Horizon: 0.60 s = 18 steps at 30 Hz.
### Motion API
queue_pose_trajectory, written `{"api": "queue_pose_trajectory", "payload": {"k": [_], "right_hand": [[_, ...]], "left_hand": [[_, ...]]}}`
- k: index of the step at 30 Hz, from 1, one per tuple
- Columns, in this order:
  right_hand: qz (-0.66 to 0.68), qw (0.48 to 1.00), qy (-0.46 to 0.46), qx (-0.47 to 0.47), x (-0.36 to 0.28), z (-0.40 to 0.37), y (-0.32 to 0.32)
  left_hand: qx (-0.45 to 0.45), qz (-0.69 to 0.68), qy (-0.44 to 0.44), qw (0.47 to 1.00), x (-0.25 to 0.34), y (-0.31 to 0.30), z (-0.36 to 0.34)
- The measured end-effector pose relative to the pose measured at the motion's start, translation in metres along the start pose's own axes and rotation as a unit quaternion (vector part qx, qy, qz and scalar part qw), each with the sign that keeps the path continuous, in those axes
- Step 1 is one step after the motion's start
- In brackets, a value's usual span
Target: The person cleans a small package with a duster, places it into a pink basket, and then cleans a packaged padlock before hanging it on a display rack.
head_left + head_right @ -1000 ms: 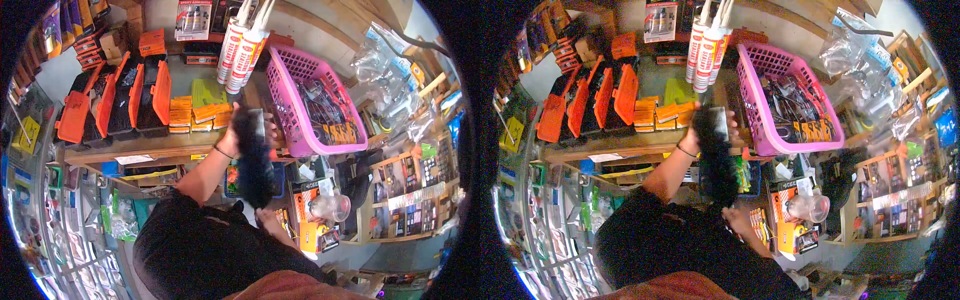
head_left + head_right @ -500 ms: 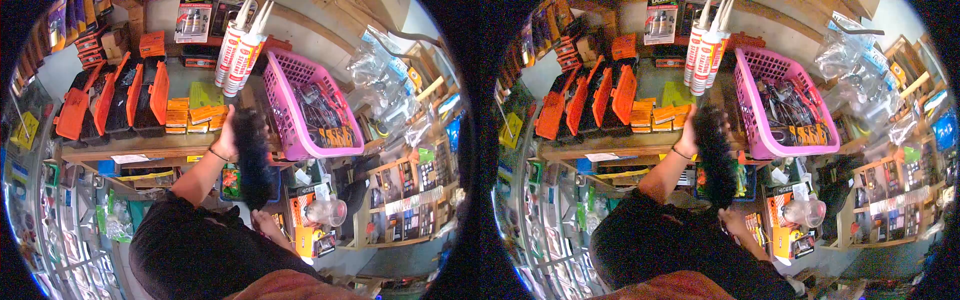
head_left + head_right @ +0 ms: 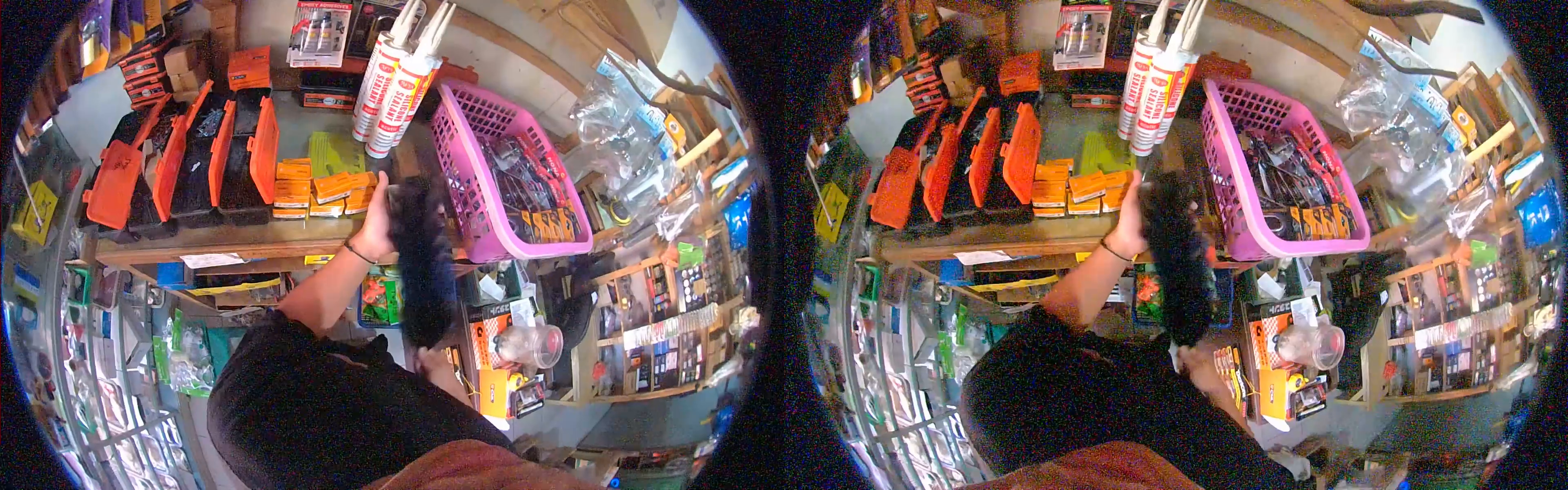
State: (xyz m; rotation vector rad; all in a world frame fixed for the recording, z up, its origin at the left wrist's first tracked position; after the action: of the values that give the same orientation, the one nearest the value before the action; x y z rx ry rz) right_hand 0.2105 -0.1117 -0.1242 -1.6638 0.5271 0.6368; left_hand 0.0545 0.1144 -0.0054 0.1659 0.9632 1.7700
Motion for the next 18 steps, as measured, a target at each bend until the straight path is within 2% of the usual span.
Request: {"api": "queue_pose_trajectory", "payload": {"k": [1, 2, 4, 5, 6, 7, 8, 10, 12, 13, 14, 16, 17, 18], "right_hand": [[0.073, 0.987, 0.137, -0.038, 0.004, -0.007, 0.008], [0.072, 0.987, 0.137, -0.035, 0.007, -0.007, 0.007], [0.328, 0.91, 0.25, -0.038, 0.028, -0.004, 0.004], [0.305, 0.906, 0.293, -0.008, 0.028, 0.001, -0.003], [0.304, 0.907, 0.293, -0.011, 0.021, -0.001, -0.003], [0.233, 0.946, 0.22, -0.059, 0.006, -0.004, -0.001], [0.159, 0.971, 0.143, -0.103, -0.012, -0.005, -0.001], [0.119, 0.984, 0.104, -0.079, 0.013, -0.004, 0.007], [0.269, 0.925, 0.265, 0.049, 0.034, -0.005, -0.002], [0.286, 0.906, 0.312, 0.012, 0.035, -0.006, 0.002], [0.289, 0.903, 0.317, 0.015, 0.046, -0.014, 0.015], [0.078, 0.972, 0.212, -0.06, 0.065, -0.018, 0.05], [0.169, 0.968, 0.176, -0.059, 0.0, -0.011, 0.017], [0.166, 0.969, 0.172, -0.061, 0.007, -0.005, 0.015]], "left_hand": [[0.07, 0.182, 0.024, 0.981, 0.01, -0.015, -0.003], [0.133, 0.359, 0.049, 0.922, 0.014, -0.015, -0.003], [0.165, 0.31, 0.075, 0.933, 0.009, -0.009, -0.008], [0.232, 0.374, 0.135, 0.888, 0.005, 0.001, -0.004], [0.297, 0.432, 0.192, 0.829, 0.004, 0.006, -0.002], [0.272, 0.36, 0.158, 0.878, 0.013, -0.009, -0.004], [0.083, 0.33, 0.025, 0.94, 0.013, -0.012, -0.006], [0.056, 0.319, 0.017, 0.946, 0.016, -0.015, -0.005], [0.226, 0.394, 0.146, 0.879, 0.014, -0.01, -0.006], [0.23, 0.266, 0.158, 0.923, 0.008, -0.008, -0.001], [0.234, 0.263, 0.154, 0.923, 0.015, -0.014, -0.003], [0.03, 0.33, -0.031, 0.943, 0.019, -0.021, -0.002], [-0.002, 0.328, -0.025, 0.944, 0.018, -0.019, -0.002], [-0.005, 0.332, -0.022, 0.943, 0.017, -0.018, -0.003]]}}
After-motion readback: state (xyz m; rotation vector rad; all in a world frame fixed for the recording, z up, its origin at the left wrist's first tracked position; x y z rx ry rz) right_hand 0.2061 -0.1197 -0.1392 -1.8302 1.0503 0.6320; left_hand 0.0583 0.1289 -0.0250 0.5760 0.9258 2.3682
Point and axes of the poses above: each hand's wrist, its own z-axis towards the middle knuckle, its own y-axis out of the palm, x = y × z, the point moved 4 cm from there along z, towards the middle knuckle, and after that the axes turned 5 degrees about y, right-handed, at the moved point
